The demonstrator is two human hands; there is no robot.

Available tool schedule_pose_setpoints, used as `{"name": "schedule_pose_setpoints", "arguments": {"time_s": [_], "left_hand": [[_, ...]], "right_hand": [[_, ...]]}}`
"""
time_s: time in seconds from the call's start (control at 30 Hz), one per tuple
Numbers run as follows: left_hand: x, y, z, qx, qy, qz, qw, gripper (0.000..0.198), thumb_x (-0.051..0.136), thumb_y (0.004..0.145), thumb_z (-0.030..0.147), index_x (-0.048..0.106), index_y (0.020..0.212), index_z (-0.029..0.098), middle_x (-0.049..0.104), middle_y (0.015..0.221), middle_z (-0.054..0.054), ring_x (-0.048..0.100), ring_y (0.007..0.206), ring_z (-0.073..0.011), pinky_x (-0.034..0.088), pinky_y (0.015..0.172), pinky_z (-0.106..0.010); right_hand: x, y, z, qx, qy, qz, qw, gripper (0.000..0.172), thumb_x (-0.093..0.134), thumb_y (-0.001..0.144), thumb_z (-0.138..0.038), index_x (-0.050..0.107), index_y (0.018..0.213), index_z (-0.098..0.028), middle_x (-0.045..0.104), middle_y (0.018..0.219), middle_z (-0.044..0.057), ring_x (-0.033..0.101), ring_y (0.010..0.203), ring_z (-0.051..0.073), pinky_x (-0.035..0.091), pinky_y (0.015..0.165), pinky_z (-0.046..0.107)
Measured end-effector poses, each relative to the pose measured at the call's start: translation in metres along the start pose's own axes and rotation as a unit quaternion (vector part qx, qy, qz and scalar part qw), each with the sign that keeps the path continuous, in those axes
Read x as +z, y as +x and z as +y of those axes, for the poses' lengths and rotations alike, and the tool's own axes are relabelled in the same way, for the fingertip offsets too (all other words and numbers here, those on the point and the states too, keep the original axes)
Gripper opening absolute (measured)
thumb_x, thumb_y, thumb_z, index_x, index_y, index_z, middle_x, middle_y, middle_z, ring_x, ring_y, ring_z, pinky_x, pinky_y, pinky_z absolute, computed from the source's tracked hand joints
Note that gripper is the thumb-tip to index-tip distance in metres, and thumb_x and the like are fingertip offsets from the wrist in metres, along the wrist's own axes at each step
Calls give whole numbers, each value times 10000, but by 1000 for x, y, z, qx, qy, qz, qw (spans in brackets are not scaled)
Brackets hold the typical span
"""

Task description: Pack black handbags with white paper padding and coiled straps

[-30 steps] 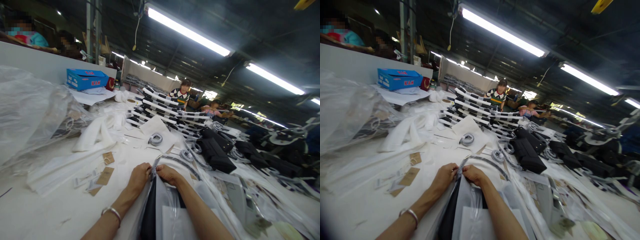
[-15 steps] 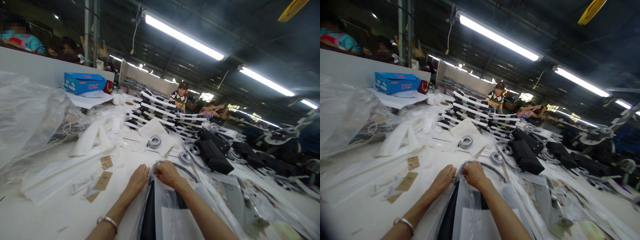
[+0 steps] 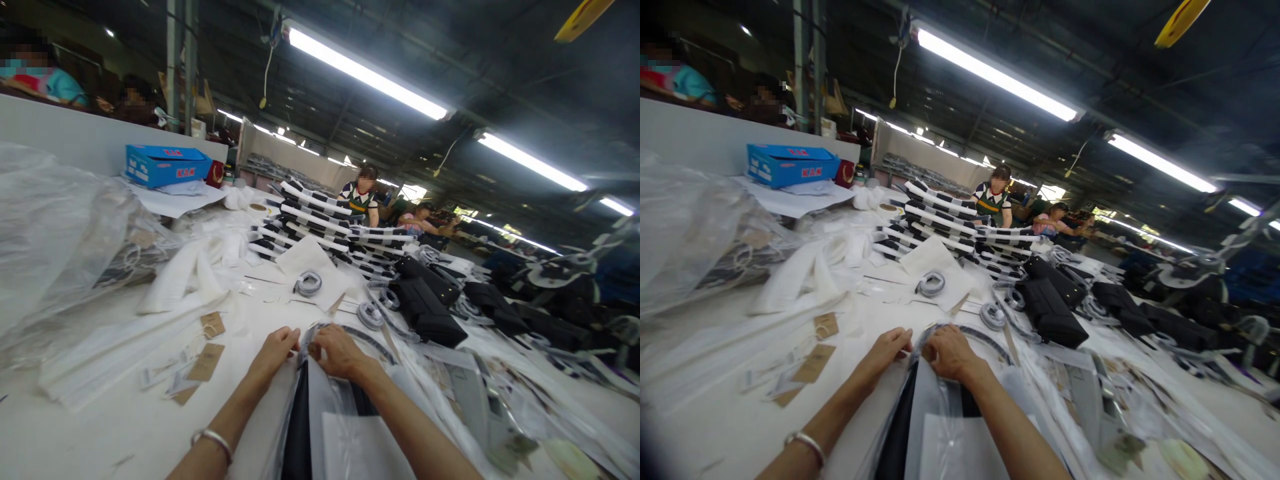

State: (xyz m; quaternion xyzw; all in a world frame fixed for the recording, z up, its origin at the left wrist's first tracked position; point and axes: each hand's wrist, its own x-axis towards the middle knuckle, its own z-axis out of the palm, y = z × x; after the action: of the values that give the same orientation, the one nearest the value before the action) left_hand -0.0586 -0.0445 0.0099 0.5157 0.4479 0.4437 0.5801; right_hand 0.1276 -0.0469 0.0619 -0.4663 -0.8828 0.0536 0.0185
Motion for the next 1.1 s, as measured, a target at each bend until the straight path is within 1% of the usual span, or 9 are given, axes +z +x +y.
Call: {"name": "schedule_pose_setpoints", "arguments": {"time_s": [0.1, 0.17, 0.27, 0.47, 0.63, 0.67, 0.87, 1.0, 1.1], "left_hand": [[0, 0, 0, 2, 1, -3, 1000, 533, 537, 692, 712, 558, 655, 181, 610, 693, -29, 564, 714, -193, 455, 716, -322], [0, 0, 1, 3, 6, -2, 1000, 534, 542, 686, 717, 557, 647, 184, 610, 685, -26, 564, 707, -192, 456, 714, -319], [0, -1, 1, 3, 14, -2, 1000, 533, 551, 673, 719, 555, 631, 188, 609, 670, -24, 563, 697, -193, 460, 709, -318], [1, 0, 0, 7, 18, -5, 1000, 507, 546, 684, 693, 556, 632, 189, 622, 681, -32, 565, 703, -195, 465, 730, -326], [1, -1, 1, 9, 16, -9, 1000, 493, 541, 693, 679, 566, 653, 188, 630, 695, -36, 570, 723, -200, 467, 741, -327], [1, -1, 1, 9, 16, -8, 1000, 494, 542, 691, 681, 565, 652, 189, 631, 694, -36, 571, 721, -200, 467, 740, -327], [0, -1, 0, 8, 15, -10, 1000, 485, 553, 693, 674, 556, 650, 191, 628, 697, -32, 570, 722, -196, 466, 735, -320], [1, 0, -2, 7, 14, -11, 1000, 499, 544, 687, 689, 547, 642, 192, 619, 676, -25, 553, 692, -185, 450, 718, -307], [1, 0, -2, 9, 18, -11, 1000, 508, 543, 689, 696, 550, 641, 191, 614, 663, -21, 534, 660, -175, 430, 697, -299]], "right_hand": [[-1, -3, 1, 14, 12, 1, 1000, 329, 672, 728, -249, 650, 1053, -201, 696, 957, 40, 607, 906, 209, 396, 870, 328], [-3, -5, 1, 17, 18, -22, 999, 396, 662, 737, -259, 642, 1130, -218, 698, 977, 42, 611, 897, 209, 411, 821, 307], [-9, -7, 1, 32, 11, -68, 997, 279, 652, 734, -240, 696, 1010, -230, 687, 947, 41, 608, 874, 198, 411, 759, 274], [-10, -7, 8, 54, 10, -106, 993, 104, 690, 675, -201, 695, 778, -201, 674, 922, 35, 602, 851, 175, 396, 711, 248], [-8, -7, 10, 85, 54, -119, 988, 388, 690, 677, -207, 647, 1061, -236, 689, 896, 1, 600, 770, 153, 375, 633, 232], [-9, -7, 8, 83, 48, -125, 987, 411, 689, 669, -194, 639, 1074, -241, 690, 901, -1, 602, 776, 155, 373, 635, 233], [-23, 1, -4, 70, -39, -195, 978, 334, 674, 634, -159, 659, 961, -226, 687, 933, 20, 615, 814, 181, 369, 628, 246], [-21, 2, 1, 89, -18, -232, 968, 351, 696, 605, -221, 653, 954, -230, 680, 859, 0, 596, 747, 171, 350, 578, 237], [-15, -1, 10, 101, 17, -217, 971, 275, 708, 588, -244, 650, 856, -221, 653, 801, -23, 547, 692, 141, 335, 560, 226]]}}
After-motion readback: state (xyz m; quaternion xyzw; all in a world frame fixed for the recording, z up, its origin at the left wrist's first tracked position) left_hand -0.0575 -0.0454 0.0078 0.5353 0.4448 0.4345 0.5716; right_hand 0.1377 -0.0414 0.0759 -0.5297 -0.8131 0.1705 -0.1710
